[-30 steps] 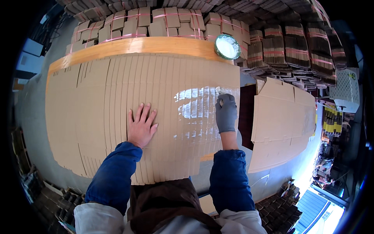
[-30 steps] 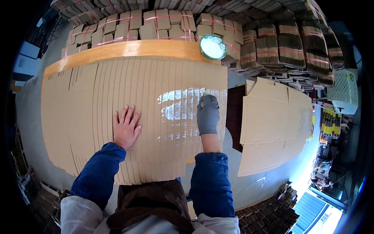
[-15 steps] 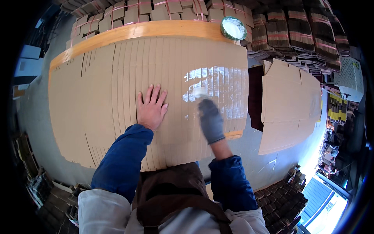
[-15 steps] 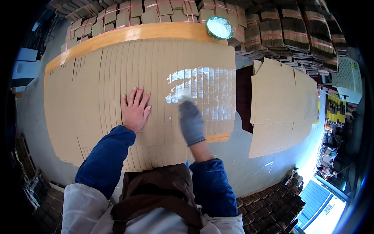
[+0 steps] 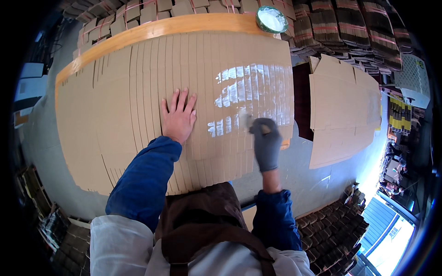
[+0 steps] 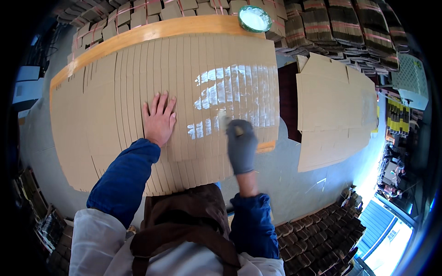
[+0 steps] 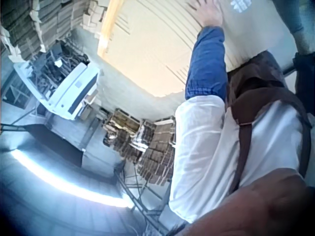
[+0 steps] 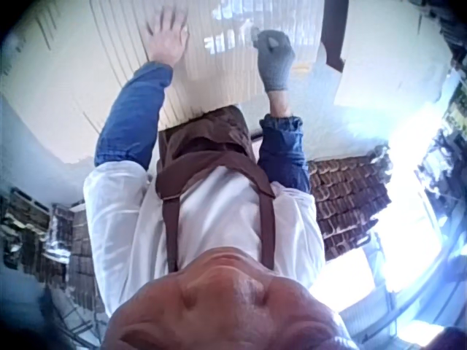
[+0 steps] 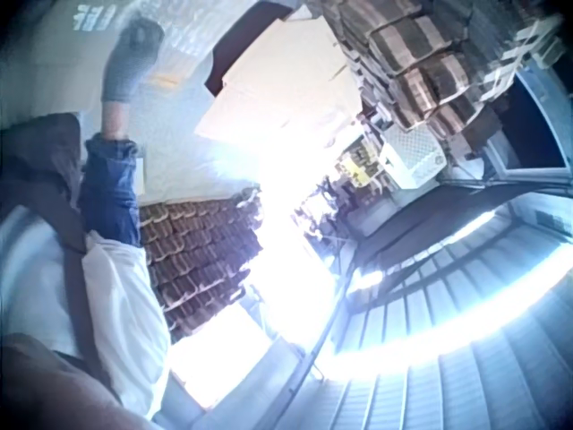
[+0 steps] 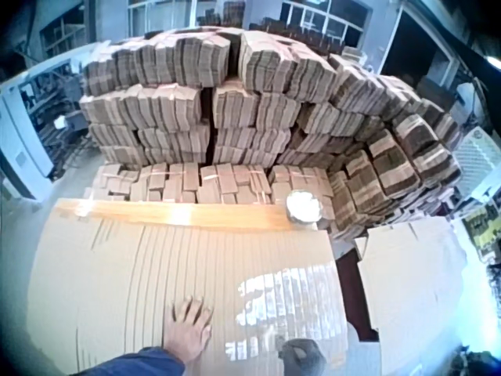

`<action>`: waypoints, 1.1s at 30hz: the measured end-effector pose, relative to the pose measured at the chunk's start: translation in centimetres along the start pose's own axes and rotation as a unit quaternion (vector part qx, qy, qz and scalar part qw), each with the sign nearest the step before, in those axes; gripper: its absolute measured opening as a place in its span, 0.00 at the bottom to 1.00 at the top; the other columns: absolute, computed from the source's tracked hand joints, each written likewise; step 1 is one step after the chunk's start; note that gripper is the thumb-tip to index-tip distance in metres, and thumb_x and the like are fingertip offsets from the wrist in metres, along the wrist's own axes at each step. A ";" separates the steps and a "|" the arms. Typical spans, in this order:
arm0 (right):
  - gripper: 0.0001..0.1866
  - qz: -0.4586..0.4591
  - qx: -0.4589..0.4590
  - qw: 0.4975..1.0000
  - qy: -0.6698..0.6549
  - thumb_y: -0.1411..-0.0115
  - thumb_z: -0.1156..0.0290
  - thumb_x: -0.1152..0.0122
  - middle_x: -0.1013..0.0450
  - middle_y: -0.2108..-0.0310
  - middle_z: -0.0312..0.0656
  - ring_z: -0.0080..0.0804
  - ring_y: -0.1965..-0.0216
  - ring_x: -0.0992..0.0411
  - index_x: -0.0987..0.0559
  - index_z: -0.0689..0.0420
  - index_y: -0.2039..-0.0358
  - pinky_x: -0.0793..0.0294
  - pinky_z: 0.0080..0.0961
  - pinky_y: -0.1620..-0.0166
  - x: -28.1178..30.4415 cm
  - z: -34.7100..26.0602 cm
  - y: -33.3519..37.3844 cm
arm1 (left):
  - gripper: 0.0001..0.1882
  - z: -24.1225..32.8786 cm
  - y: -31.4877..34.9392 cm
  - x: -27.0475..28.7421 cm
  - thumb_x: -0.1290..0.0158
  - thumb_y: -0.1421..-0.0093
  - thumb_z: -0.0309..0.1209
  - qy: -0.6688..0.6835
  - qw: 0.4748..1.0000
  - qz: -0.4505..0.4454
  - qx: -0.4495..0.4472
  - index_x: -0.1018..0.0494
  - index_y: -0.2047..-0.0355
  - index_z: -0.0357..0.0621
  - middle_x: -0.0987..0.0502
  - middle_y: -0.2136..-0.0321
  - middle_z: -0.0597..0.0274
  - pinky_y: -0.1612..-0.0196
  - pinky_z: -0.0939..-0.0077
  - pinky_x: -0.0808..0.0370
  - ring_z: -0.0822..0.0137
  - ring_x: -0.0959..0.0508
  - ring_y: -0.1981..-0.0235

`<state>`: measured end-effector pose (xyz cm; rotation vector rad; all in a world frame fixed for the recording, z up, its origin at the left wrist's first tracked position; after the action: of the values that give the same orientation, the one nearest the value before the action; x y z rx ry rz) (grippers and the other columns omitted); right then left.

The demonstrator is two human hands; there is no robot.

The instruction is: The person applies a white adhesive substance to a large flat cardboard sheet using a brush. They repeatedly dip the brush into a container of glue and spread it evenly across the surface of the cardboard.

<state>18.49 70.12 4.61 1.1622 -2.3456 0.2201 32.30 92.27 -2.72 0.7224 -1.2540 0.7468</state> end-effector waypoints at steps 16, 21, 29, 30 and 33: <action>0.04 0.023 0.084 0.977 0.195 0.39 0.75 0.44 0.25 0.64 0.49 0.48 0.65 0.24 0.22 0.57 0.65 0.24 0.38 0.60 3.4 5.0 -5.2 | 0.27 0.5 0.0 0.1 0.55 0.34 0.40 -0.033 0.999 -0.012 -0.006 0.40 0.34 0.59 0.46 0.30 0.64 0.32 0.39 0.53 0.57 0.50 0.29; 0.05 -0.044 0.104 0.991 0.066 0.41 0.78 0.43 0.25 0.62 0.48 0.51 0.61 0.25 0.22 0.58 0.64 0.24 0.39 0.58 3.6 2.1 -1.6 | 0.27 0.8 0.0 0.1 0.55 0.33 0.39 -0.043 0.999 -0.025 -0.002 0.41 0.34 0.59 0.46 0.31 0.63 0.32 0.39 0.53 0.58 0.50 0.29; 0.09 -0.095 0.204 0.959 0.170 0.42 0.78 0.44 0.24 0.56 0.50 0.46 0.54 0.24 0.20 0.58 0.62 0.23 0.36 0.53 7.8 3.3 -0.7 | 0.27 0.8 -0.1 -0.1 0.55 0.33 0.40 -0.055 0.998 -0.015 -0.009 0.40 0.34 0.59 0.45 0.31 0.64 0.33 0.39 0.52 0.58 0.49 0.29; 0.10 -0.141 0.240 0.941 0.192 0.44 0.78 0.43 0.24 0.54 0.49 0.45 0.52 0.25 0.20 0.57 0.61 0.23 0.36 0.51 6.6 2.5 1.0 | 0.27 0.6 0.1 -0.2 0.55 0.33 0.40 -0.059 0.998 -0.012 -0.008 0.40 0.34 0.58 0.45 0.31 0.64 0.33 0.39 0.51 0.58 0.49 0.29; 0.14 -0.208 0.210 0.927 0.232 0.46 0.78 0.43 0.27 0.48 0.47 0.45 0.48 0.27 0.20 0.56 0.58 0.25 0.36 0.47 5.0 1.8 4.2 | 0.26 0.8 -0.2 -0.2 0.55 0.34 0.40 -0.051 0.999 -0.007 -0.011 0.39 0.35 0.58 0.45 0.31 0.64 0.33 0.39 0.51 0.58 0.48 0.29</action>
<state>12.01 68.56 5.93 1.5727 -1.6356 0.7787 31.96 91.51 -2.82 0.7580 -1.3465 0.6896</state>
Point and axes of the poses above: each hand's wrist, its own y-axis away from the middle knuckle, its own x-axis out of the back of the hand, z = x × y, the point moved 2 cm from there along -y, towards the middle knuckle
